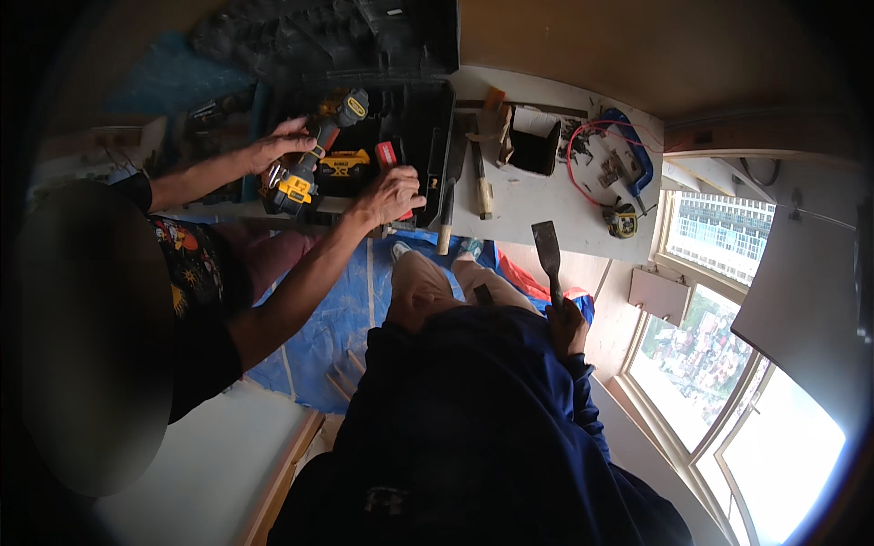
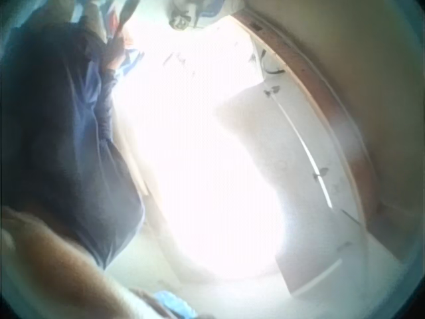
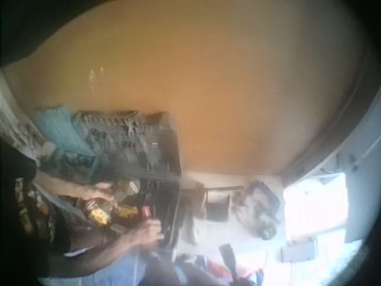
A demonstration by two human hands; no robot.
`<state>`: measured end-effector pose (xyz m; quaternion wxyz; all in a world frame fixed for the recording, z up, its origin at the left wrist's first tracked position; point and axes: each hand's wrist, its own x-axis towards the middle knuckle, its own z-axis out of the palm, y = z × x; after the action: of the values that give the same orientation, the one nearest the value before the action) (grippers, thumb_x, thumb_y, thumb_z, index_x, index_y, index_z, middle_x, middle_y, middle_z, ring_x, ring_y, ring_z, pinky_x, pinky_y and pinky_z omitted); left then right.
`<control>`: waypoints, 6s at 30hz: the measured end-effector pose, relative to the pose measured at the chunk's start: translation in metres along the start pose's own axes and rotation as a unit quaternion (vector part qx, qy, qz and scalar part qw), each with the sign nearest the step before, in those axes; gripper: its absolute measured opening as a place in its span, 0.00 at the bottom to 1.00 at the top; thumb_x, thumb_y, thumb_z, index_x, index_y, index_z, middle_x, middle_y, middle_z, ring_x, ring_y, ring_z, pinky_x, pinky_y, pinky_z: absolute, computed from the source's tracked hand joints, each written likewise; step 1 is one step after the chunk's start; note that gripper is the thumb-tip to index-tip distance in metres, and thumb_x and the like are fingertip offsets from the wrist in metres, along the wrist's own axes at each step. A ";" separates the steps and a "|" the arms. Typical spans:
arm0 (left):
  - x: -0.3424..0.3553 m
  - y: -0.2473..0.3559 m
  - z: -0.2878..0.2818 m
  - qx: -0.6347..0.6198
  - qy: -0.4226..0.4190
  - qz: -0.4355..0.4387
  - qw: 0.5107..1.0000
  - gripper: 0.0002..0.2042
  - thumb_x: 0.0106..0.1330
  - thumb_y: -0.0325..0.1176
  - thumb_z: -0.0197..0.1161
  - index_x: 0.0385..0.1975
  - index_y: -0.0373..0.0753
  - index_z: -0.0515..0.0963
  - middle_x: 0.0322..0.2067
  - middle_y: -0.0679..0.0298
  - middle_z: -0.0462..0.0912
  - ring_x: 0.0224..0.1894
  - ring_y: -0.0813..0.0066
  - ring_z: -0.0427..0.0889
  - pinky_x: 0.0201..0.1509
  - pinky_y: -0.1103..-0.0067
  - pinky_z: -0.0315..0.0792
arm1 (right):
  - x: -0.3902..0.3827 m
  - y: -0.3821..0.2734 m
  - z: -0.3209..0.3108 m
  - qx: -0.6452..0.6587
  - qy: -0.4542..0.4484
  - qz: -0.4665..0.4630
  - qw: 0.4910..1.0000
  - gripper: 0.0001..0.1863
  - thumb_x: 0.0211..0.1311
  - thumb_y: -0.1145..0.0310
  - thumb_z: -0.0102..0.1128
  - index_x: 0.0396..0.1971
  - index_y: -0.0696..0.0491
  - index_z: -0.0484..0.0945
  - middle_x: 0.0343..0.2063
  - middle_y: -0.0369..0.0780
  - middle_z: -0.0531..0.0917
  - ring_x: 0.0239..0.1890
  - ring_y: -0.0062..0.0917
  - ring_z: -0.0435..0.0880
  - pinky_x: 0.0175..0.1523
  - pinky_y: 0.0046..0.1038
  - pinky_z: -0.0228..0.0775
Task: The person opens a toolbox and repeatedly picks up, inspects, and places back various hand tools including a hammer, screwdriver, and caliper. The person also handles a red plastic object and a metal bar, moving them around the open toolbox without completing a clear assembly or repair.
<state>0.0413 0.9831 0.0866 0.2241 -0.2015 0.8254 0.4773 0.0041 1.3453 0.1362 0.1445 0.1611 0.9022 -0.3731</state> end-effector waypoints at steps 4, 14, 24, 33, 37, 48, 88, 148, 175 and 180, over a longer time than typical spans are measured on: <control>-0.008 -0.020 0.000 -0.015 0.027 -0.002 1.000 0.21 0.63 0.47 0.64 0.48 0.38 0.79 0.41 0.49 0.85 0.44 0.53 0.86 0.49 0.68 0.78 | -0.005 -0.004 0.008 -0.003 0.000 -0.008 1.000 0.18 0.58 0.62 0.69 0.44 0.57 0.82 0.29 0.48 0.86 0.32 0.37 0.87 0.37 0.35 0.76; -0.031 -0.087 -0.012 -0.009 0.001 -0.044 0.999 0.22 0.62 0.45 0.67 0.51 0.38 0.78 0.40 0.53 0.86 0.42 0.58 0.86 0.48 0.67 0.79 | -0.042 -0.022 0.010 -0.010 0.011 -0.013 1.000 0.20 0.58 0.60 0.70 0.45 0.57 0.82 0.30 0.48 0.86 0.34 0.37 0.88 0.38 0.34 0.77; -0.081 -0.274 0.034 -0.018 0.019 -0.179 0.983 0.22 0.59 0.48 0.68 0.49 0.41 0.80 0.33 0.52 0.87 0.38 0.56 0.86 0.46 0.65 0.79 | -0.071 0.009 -0.001 -0.007 0.037 -0.025 0.999 0.18 0.58 0.59 0.69 0.39 0.59 0.82 0.24 0.44 0.83 0.27 0.28 0.82 0.33 0.33 0.71; -0.097 -0.243 0.060 -0.303 0.066 -0.215 0.926 0.18 0.64 0.37 0.67 0.53 0.42 0.77 0.29 0.59 0.83 0.28 0.69 0.82 0.25 0.72 0.75 | -0.008 0.026 -0.015 -0.070 0.017 -0.025 0.997 0.22 0.58 0.56 0.69 0.43 0.58 0.79 0.26 0.50 0.84 0.31 0.40 0.86 0.36 0.38 0.75; -0.091 -0.186 0.081 -0.341 0.119 -0.158 0.919 0.16 0.68 0.33 0.62 0.54 0.39 0.75 0.34 0.60 0.83 0.33 0.70 0.83 0.32 0.75 0.76 | 0.026 0.022 -0.053 -0.052 -0.016 -0.052 0.997 0.20 0.60 0.57 0.69 0.43 0.56 0.79 0.29 0.52 0.85 0.35 0.46 0.86 0.38 0.42 0.75; -0.029 0.026 0.099 -0.095 0.133 0.053 0.985 0.15 0.69 0.33 0.59 0.52 0.37 0.77 0.37 0.59 0.85 0.40 0.69 0.84 0.45 0.74 0.76 | 0.164 0.058 -0.085 -0.184 -0.113 -0.304 0.928 0.14 0.59 0.62 0.66 0.44 0.48 0.81 0.36 0.44 0.80 0.44 0.41 0.78 0.47 0.41 0.72; -0.063 -0.090 0.190 -0.166 0.147 -0.212 0.952 0.16 0.65 0.39 0.67 0.48 0.37 0.80 0.37 0.56 0.86 0.39 0.64 0.86 0.42 0.70 0.80 | 0.215 0.048 -0.056 -0.186 -0.106 -0.306 0.928 0.21 0.55 0.68 0.69 0.51 0.51 0.78 0.45 0.44 0.82 0.48 0.44 0.82 0.50 0.41 0.75; 0.286 0.048 -0.282 0.153 0.351 -0.027 0.923 0.42 0.43 0.44 0.82 0.62 0.45 0.69 0.57 0.53 0.70 0.58 0.51 0.73 0.58 0.64 0.73 | 0.087 -0.454 0.079 -0.206 -0.138 -0.324 0.913 0.23 0.55 0.71 0.65 0.54 0.52 0.80 0.38 0.51 0.84 0.42 0.49 0.83 0.48 0.44 0.76; 0.036 0.178 -0.110 -0.862 0.113 0.231 0.438 0.19 0.66 0.49 0.55 0.46 0.40 0.75 0.34 0.56 0.78 0.33 0.60 0.77 0.42 0.63 0.73 | 0.002 -0.215 -0.098 0.150 -0.285 -0.223 0.920 0.30 0.64 0.74 0.56 0.68 0.61 0.65 0.30 0.37 0.79 0.20 0.15 0.74 0.25 0.20 0.67; 0.002 0.204 -0.089 -0.854 0.168 0.268 0.413 0.28 0.66 0.60 0.44 0.45 0.39 0.76 0.32 0.54 0.78 0.31 0.59 0.76 0.39 0.63 0.72 | 0.019 -0.202 -0.138 0.094 -0.350 -0.267 0.893 0.30 0.65 0.77 0.53 0.69 0.59 0.64 0.26 0.37 0.78 0.21 0.16 0.72 0.27 0.20 0.67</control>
<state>-0.0879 0.9990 0.2671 -0.3464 -0.1335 0.0246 0.9282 -0.1129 1.3131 0.3492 0.3300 -0.2135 0.7631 -0.5130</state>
